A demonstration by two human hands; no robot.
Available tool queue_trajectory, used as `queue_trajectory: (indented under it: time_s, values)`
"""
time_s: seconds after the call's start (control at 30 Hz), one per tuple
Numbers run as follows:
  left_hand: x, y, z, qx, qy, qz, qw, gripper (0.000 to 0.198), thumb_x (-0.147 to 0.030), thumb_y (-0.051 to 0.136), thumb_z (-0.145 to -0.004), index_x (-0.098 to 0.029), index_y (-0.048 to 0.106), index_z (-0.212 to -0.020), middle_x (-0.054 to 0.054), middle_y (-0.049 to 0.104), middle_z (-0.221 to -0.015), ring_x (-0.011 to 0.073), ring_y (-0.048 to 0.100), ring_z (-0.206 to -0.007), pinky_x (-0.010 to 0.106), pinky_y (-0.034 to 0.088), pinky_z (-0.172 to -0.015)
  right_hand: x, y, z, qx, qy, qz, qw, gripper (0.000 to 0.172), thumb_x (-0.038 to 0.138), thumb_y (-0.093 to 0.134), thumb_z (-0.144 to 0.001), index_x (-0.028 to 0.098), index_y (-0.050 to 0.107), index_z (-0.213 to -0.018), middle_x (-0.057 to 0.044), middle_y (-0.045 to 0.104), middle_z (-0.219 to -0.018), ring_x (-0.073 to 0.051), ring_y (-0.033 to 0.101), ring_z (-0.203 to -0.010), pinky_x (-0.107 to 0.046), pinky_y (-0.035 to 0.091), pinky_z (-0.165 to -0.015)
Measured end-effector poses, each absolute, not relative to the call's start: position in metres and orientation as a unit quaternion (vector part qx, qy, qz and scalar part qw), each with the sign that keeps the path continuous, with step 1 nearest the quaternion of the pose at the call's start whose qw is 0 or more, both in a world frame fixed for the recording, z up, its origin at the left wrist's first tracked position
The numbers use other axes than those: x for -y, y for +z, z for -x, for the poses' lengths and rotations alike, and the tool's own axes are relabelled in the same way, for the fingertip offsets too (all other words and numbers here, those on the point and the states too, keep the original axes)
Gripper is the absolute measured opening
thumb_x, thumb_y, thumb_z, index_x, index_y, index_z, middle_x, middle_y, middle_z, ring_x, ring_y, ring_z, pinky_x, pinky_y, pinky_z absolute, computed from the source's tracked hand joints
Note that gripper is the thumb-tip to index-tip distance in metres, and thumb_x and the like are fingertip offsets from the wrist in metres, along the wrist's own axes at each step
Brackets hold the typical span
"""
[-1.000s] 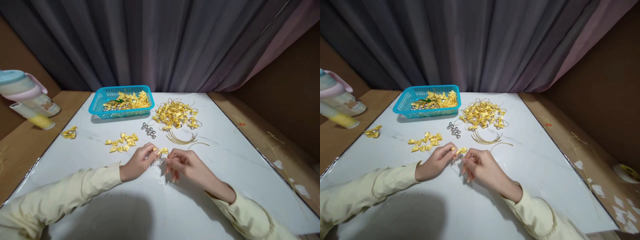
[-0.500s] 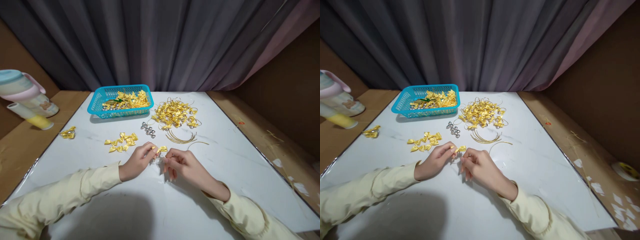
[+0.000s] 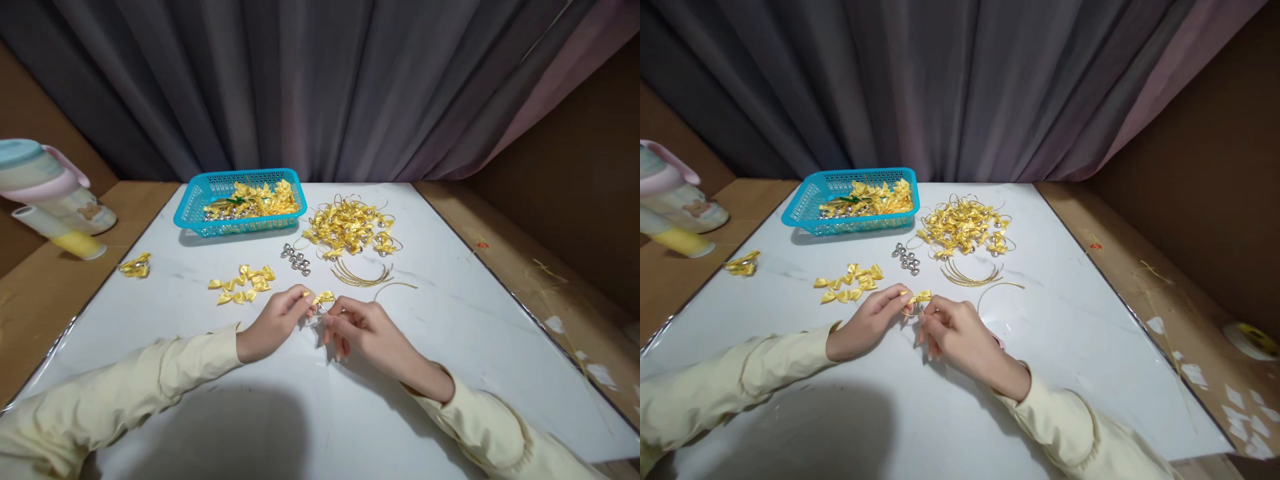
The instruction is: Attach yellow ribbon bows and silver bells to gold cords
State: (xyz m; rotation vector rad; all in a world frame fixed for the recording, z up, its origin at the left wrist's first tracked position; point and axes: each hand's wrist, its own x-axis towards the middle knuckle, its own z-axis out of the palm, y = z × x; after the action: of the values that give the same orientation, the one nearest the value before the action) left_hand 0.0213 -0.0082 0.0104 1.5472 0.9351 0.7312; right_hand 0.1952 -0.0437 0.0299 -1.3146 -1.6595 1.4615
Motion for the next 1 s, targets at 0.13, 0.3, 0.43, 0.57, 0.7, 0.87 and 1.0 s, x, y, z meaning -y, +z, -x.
queue_trajectory:
  time_s: [0.13,0.3,0.43,0.57,0.7,0.87,1.0]
  values:
    - [0.009,0.010,-0.022,-0.398,0.318,-0.635,0.581,0.026,-0.033,0.039,-0.089,-0.017,0.047,-0.071,-0.001,0.047,-0.070,0.0122,0.045,-0.070,0.024,0.035,-0.069,0.046,0.027,-0.193,0.619,0.538,0.487,0.301,0.023,0.030,0.046,-0.089,0.017,0.052,-0.071,0.000,0.063,-0.059,-0.008,0.053,-0.044,-0.019,0.042,-0.048]
    - [0.009,0.010,-0.023,-0.401,0.319,-0.625,0.589,0.027,-0.034,0.039,-0.089,-0.017,0.048,-0.071,-0.001,0.047,-0.071,0.0127,0.044,-0.071,0.025,0.034,-0.069,0.047,0.024,-0.190,0.622,0.522,0.492,0.313,0.022,0.031,0.045,-0.090,0.018,0.051,-0.074,0.000,0.064,-0.060,-0.008,0.052,-0.045,-0.019,0.042,-0.049]
    - [0.008,0.010,-0.024,-0.405,0.319,-0.620,0.591,0.027,-0.034,0.039,-0.089,-0.017,0.048,-0.071,-0.001,0.047,-0.071,0.0129,0.045,-0.071,0.025,0.034,-0.070,0.047,0.023,-0.188,0.627,0.508,0.498,0.318,0.022,0.030,0.044,-0.090,0.018,0.052,-0.074,0.001,0.062,-0.057,-0.009,0.052,-0.045,-0.019,0.041,-0.049]
    - [0.008,0.010,-0.024,-0.408,0.320,-0.614,0.595,0.026,-0.033,0.038,-0.089,-0.017,0.047,-0.071,-0.001,0.045,-0.070,0.0124,0.043,-0.070,0.025,0.034,-0.068,0.048,0.023,-0.187,0.647,0.481,0.501,0.316,0.022,0.029,0.043,-0.091,0.018,0.053,-0.074,0.003,0.056,-0.051,-0.009,0.052,-0.045,-0.020,0.040,-0.050]
    - [0.010,0.011,-0.025,-0.416,0.323,-0.610,0.592,0.025,-0.031,0.038,-0.088,-0.017,0.045,-0.069,-0.002,0.043,-0.069,0.0122,0.042,-0.069,0.024,0.033,-0.067,0.049,0.022,-0.184,0.671,0.435,0.514,0.310,0.023,0.028,0.041,-0.092,0.018,0.053,-0.075,0.003,0.056,-0.052,-0.010,0.051,-0.046,-0.020,0.038,-0.051]
    - [0.011,0.011,-0.029,-0.422,0.328,-0.601,0.594,0.024,-0.031,0.037,-0.087,-0.018,0.043,-0.067,-0.002,0.041,-0.067,0.0124,0.040,-0.067,0.024,0.033,-0.065,0.050,0.020,-0.181,0.684,0.400,0.528,0.306,0.023,0.027,0.039,-0.092,0.019,0.051,-0.074,0.004,0.053,-0.051,-0.010,0.049,-0.044,-0.021,0.035,-0.049]
    - [0.010,0.009,-0.030,-0.416,0.329,-0.592,0.607,0.023,-0.029,0.037,-0.085,-0.017,0.043,-0.066,-0.002,0.040,-0.067,0.0123,0.039,-0.066,0.025,0.032,-0.064,0.049,0.020,-0.181,0.701,0.372,0.528,0.303,0.022,0.026,0.039,-0.091,0.019,0.049,-0.073,0.003,0.053,-0.052,-0.010,0.050,-0.046,-0.021,0.034,-0.051]
